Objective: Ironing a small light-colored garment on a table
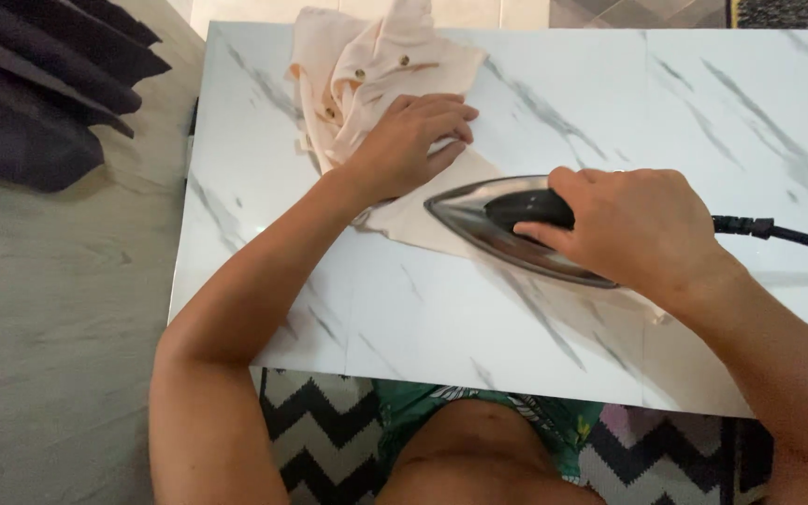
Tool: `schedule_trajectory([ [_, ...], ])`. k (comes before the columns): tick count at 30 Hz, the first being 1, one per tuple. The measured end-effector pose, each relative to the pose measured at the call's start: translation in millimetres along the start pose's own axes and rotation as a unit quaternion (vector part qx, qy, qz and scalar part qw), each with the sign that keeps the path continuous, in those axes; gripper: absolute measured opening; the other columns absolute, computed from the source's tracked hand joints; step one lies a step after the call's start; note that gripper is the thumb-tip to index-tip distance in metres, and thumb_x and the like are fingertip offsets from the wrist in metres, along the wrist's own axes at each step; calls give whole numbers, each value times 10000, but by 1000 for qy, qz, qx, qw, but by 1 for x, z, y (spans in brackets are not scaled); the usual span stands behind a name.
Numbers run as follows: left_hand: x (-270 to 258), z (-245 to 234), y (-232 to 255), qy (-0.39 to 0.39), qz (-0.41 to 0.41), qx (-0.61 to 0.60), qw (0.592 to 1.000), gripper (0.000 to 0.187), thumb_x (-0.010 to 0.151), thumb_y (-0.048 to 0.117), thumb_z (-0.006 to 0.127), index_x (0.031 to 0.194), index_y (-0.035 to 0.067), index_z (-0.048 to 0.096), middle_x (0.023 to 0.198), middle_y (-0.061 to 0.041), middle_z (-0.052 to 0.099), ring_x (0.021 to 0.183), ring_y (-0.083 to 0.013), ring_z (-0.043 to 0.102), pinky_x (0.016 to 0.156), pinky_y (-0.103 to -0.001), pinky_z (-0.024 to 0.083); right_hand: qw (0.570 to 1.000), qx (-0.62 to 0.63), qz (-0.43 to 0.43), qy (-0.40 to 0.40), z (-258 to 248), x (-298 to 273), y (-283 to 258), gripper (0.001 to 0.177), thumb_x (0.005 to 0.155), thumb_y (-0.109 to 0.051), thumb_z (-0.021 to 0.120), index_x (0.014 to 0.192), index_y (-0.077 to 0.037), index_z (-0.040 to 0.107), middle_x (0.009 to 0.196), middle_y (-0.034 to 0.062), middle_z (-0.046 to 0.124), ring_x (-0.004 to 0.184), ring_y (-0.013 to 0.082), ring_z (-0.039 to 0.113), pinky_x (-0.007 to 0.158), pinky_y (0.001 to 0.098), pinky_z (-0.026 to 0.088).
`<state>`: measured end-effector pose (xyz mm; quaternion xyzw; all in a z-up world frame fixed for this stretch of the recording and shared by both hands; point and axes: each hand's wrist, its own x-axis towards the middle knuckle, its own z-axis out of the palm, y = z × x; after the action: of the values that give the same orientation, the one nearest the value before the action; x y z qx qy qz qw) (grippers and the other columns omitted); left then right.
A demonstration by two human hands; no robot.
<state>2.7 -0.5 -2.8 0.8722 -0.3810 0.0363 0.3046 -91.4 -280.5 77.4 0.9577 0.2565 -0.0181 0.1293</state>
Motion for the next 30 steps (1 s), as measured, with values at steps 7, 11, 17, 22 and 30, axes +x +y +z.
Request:
schedule_trajectory([
  [7, -1, 4, -4, 22, 19, -4, 1000, 10, 1010, 160, 664, 1001, 158, 661, 1279, -16, 705, 1310, -229, 587, 962, -417, 392, 1000, 5, 18, 18, -1, 0, -21, 630, 969, -819, 521, 924, -196, 602, 666, -75, 618, 510, 241, 626, 425, 387, 454],
  [11, -1, 3, -3, 10, 5, -9, 1000, 19, 1020, 171, 662, 1009, 158, 653, 1318, -33, 698, 1326, -233, 572, 999, -433, 371, 998, 15, -24, 63, -1, -2, -27, 604, 972, -808, 527, 937, -213, 629, 667, -75, 612, 478, 226, 602, 395, 374, 417],
  [17, -1, 2, -2, 16, 8, -8, 1000, 22, 1011, 159, 667, 996, 148, 655, 1296, -43, 708, 1311, -247, 583, 986, -429, 381, 998, -11, -26, 53, -11, -1, -37, 630, 986, -822, 508, 969, -205, 636, 659, -81, 620, 459, 185, 598, 376, 341, 435],
  [22, 0, 1, -2, 9, 7, -9, 1000, 35, 1029, 163, 643, 1001, 144, 650, 1306, -45, 705, 1324, -249, 573, 998, -438, 375, 991, 28, -87, 94, -12, -1, -37, 588, 974, -797, 559, 924, -218, 651, 619, -82, 603, 418, 178, 561, 356, 320, 373],
  [30, -1, 2, -1, 13, 15, 4, 1000, 37, 1029, 165, 642, 1007, 141, 660, 1300, -38, 707, 1313, -244, 578, 984, -427, 387, 997, 26, -62, 45, -16, -2, -37, 582, 975, -790, 521, 973, -221, 640, 693, -69, 683, 476, 213, 640, 376, 359, 444],
])
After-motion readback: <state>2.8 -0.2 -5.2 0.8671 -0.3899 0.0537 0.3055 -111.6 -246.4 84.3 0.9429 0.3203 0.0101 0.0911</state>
